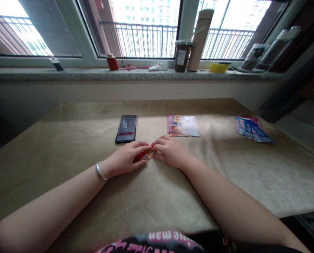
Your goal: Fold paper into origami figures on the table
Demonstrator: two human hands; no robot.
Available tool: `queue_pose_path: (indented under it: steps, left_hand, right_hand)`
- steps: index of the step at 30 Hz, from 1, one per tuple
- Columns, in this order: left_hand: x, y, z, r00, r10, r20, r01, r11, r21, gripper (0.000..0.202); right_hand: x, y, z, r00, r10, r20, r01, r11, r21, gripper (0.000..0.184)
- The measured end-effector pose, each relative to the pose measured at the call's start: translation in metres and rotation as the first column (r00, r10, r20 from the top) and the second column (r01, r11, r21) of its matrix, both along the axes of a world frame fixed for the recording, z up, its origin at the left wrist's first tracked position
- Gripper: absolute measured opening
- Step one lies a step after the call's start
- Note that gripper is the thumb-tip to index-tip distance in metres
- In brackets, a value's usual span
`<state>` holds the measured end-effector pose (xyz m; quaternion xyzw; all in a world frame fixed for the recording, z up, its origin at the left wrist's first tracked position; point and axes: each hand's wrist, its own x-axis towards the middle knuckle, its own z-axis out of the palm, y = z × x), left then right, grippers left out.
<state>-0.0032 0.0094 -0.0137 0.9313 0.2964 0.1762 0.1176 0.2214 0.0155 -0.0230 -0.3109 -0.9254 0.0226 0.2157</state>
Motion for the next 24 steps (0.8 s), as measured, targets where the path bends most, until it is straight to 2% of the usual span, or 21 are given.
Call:
queue_pose_path:
  steps: [4, 13, 20, 24]
  left_hand:
    - [0.0, 0.001, -0.003, 0.999, 0.027, 0.025, -0.027, 1.0, 0.004, 0.044]
    - [-0.002, 0.008, -0.002, 1.0, 0.012, 0.026, -0.013, 0.997, 0.073, 0.025]
    - [-0.004, 0.013, -0.011, 0.998, -0.022, 0.052, 0.014, 0.988, 0.153, 0.025]
    - [-0.002, 0.014, -0.015, 0.999, -0.011, 0.038, 0.006, 0.989, 0.15, 0.025]
  right_hand:
    - [-0.001, -0.001, 0.0, 1.0, -0.013, 0.001, 0.013, 1.0, 0.007, 0.018]
    - [0.0, -0.002, -0.001, 1.0, -0.013, -0.002, 0.013, 1.0, -0.011, 0.016]
    - [-0.002, -0.003, -0.001, 1.0, -0.012, 0.02, 0.011, 0.999, 0.045, 0.014]
    - [-0.004, -0.005, 0.0, 0.998, -0.014, 0.058, 0.009, 0.996, 0.086, 0.017]
